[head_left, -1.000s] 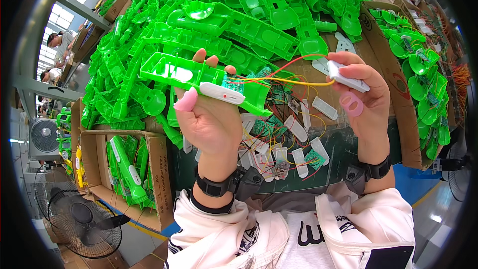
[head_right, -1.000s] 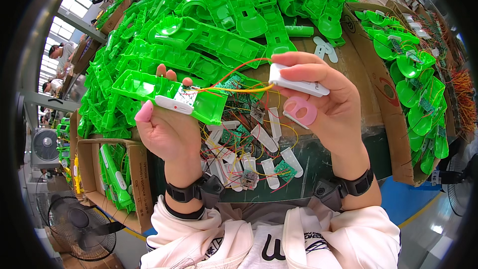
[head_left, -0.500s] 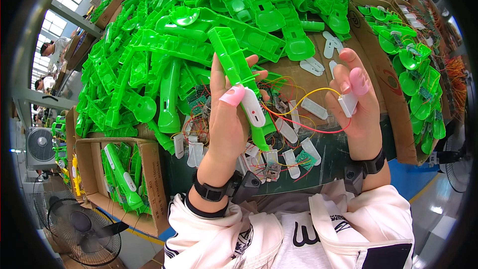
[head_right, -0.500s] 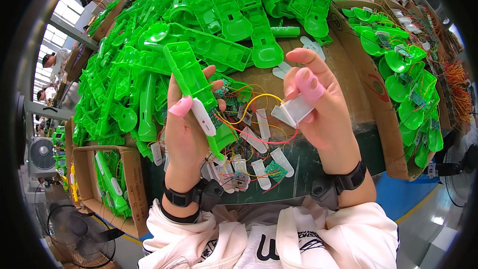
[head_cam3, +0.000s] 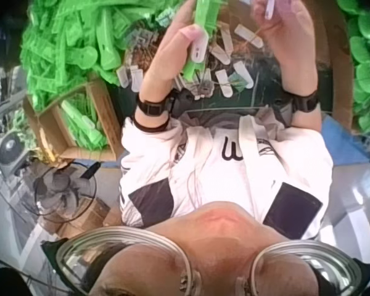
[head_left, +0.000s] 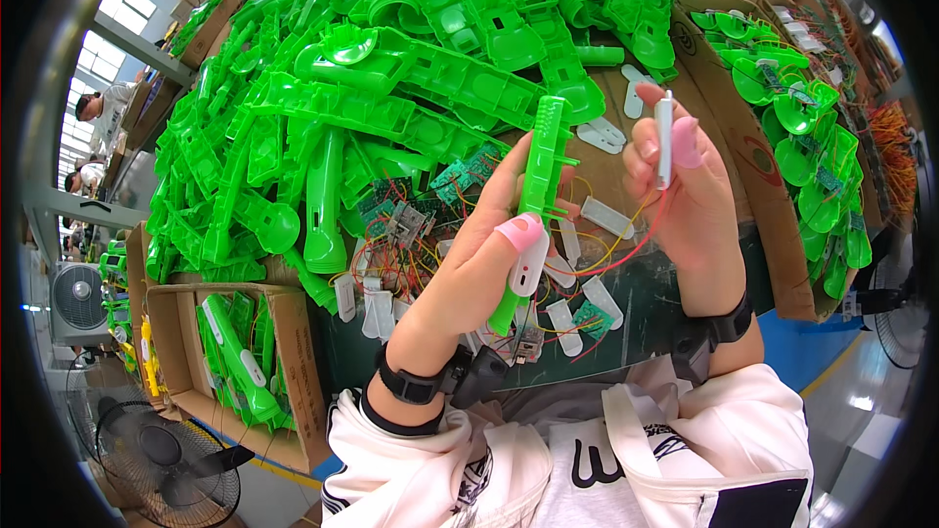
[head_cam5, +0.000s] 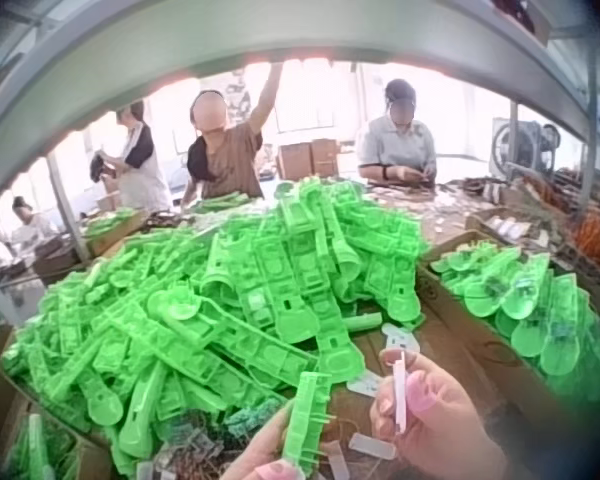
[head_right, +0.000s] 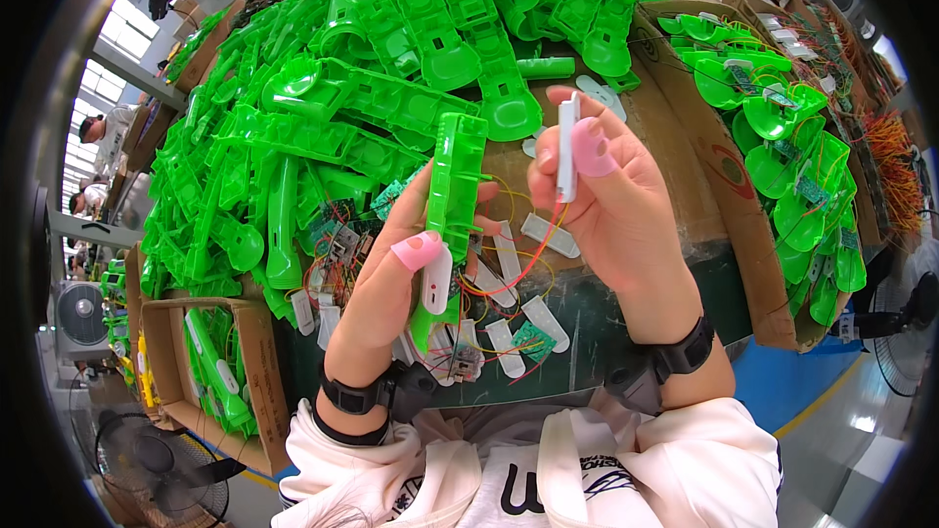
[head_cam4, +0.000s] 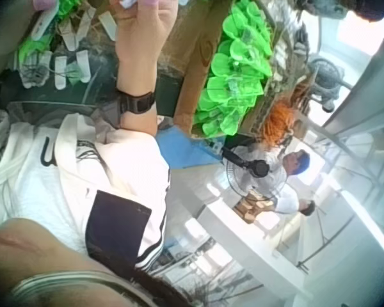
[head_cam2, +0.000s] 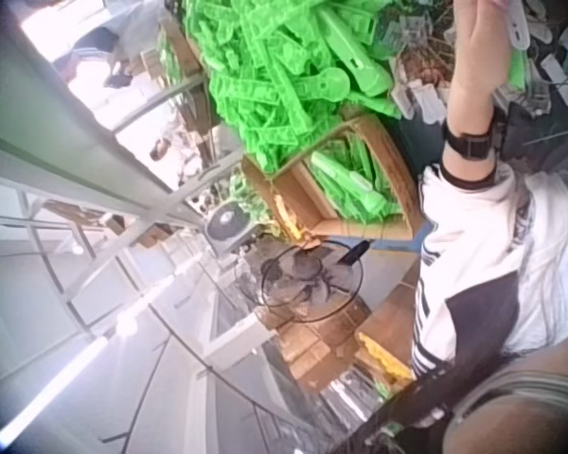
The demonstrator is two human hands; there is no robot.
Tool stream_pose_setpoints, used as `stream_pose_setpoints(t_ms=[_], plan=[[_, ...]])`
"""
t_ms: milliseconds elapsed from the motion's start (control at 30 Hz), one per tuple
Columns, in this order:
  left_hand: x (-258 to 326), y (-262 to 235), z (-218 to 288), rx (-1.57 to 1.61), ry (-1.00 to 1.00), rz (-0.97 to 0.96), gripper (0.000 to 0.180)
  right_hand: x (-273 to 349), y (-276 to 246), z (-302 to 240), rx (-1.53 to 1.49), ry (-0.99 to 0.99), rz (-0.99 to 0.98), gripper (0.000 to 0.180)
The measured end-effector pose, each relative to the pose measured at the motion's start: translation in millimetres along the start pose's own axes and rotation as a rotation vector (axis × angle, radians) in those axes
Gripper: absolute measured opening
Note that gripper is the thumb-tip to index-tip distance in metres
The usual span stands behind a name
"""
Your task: The person picks up a green plastic flashlight housing and a white plastic switch cover, fits the switch cover into the housing, and then inserts a circuit board with attached wires into the housing before placing the assembled unit into a cardboard box.
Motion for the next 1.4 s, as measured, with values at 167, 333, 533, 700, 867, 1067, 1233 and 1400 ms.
stream_pose_setpoints(t_ms=[167,333,533,700,867,1067,1233,1400], plan=[[1,5,-1,0.013,-0.022,-0.091,0.066,2,-6,8,0.105,0.063,-0.003,0.035],[2,10,2,0.009,-0.023,-0.131,0.063,1,7,6,0.232,-0.019,-0.029,0.040],[2,0,1,0.030,-0.032,0.018,0.068,0,12,6,0.342,0.007,-0.037,0.042],[5,9,-2,-0.018,-0.052,-0.105,0.066,4,9,0,0.519,-0.119,-0.034,0.035],[6,22,-4,-0.042,-0.037,-0.223,0.066,12,11,-32,0.960,-0.491,0.062,0.025],[4,11,-4,-0.025,-0.030,-0.120,0.063,16,20,-37,0.926,-0.618,0.089,0.013],[7,14,-5,-0.042,-0.012,-0.184,0.060,24,31,-44,1.235,-0.786,0.097,0.014],[4,16,-3,-0.170,0.035,-0.217,0.062,21,42,-35,1.274,-0.755,-0.035,0.018]])
Point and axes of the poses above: each hand's wrist, its own x-axis away from the middle knuckle, its own y-axis out of the palm, z = x × y, the point moved 10 cm from there along -x, towards the middle knuckle, and after that the axes turned 3 degrees about z, right-handed, at the moved point
